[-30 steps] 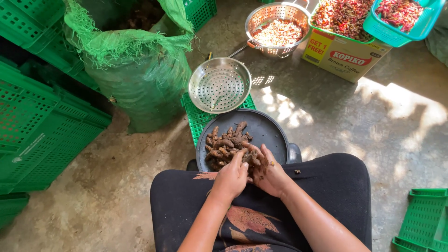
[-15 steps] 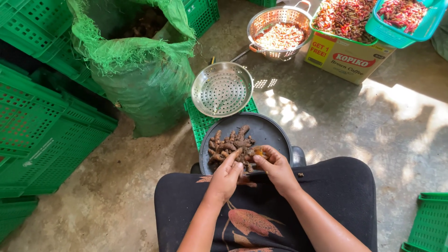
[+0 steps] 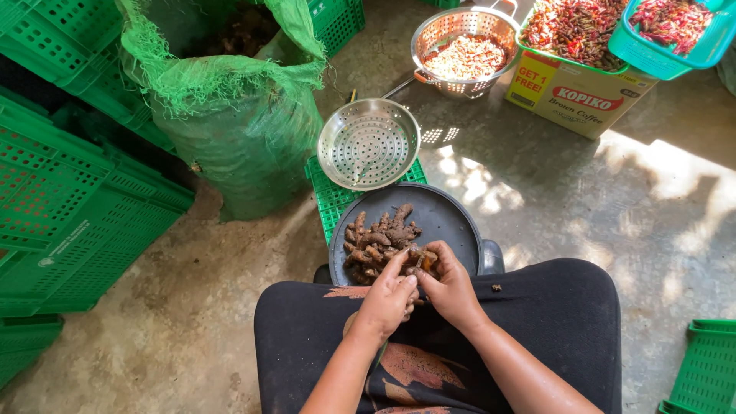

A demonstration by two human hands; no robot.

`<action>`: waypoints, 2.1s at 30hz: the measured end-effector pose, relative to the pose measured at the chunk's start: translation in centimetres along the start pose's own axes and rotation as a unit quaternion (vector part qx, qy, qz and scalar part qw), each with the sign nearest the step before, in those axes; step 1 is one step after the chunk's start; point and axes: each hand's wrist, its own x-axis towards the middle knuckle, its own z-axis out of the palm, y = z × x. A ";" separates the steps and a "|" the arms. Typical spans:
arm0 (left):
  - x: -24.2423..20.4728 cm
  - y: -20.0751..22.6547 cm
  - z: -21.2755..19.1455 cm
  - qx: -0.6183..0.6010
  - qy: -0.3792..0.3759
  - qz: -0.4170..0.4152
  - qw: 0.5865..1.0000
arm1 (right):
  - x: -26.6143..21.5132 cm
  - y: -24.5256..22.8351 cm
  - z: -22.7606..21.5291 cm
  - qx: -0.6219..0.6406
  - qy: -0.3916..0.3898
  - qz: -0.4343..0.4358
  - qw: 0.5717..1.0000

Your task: Process turmeric roots by breaking them apart and trimming them with scissors.

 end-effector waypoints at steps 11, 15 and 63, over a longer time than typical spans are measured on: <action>-3.3 7.3 -0.3 0.117 0.054 -0.098 0.987 | -0.7 -2.5 1.1 0.025 -0.024 0.179 0.983; -1.5 2.9 -1.2 0.063 0.004 -0.056 0.996 | -0.2 -2.0 0.3 0.211 0.008 0.294 0.932; 0.7 -6.6 -4.6 -0.097 0.130 -0.109 0.981 | -1.4 3.6 2.1 -0.098 -0.100 0.116 0.983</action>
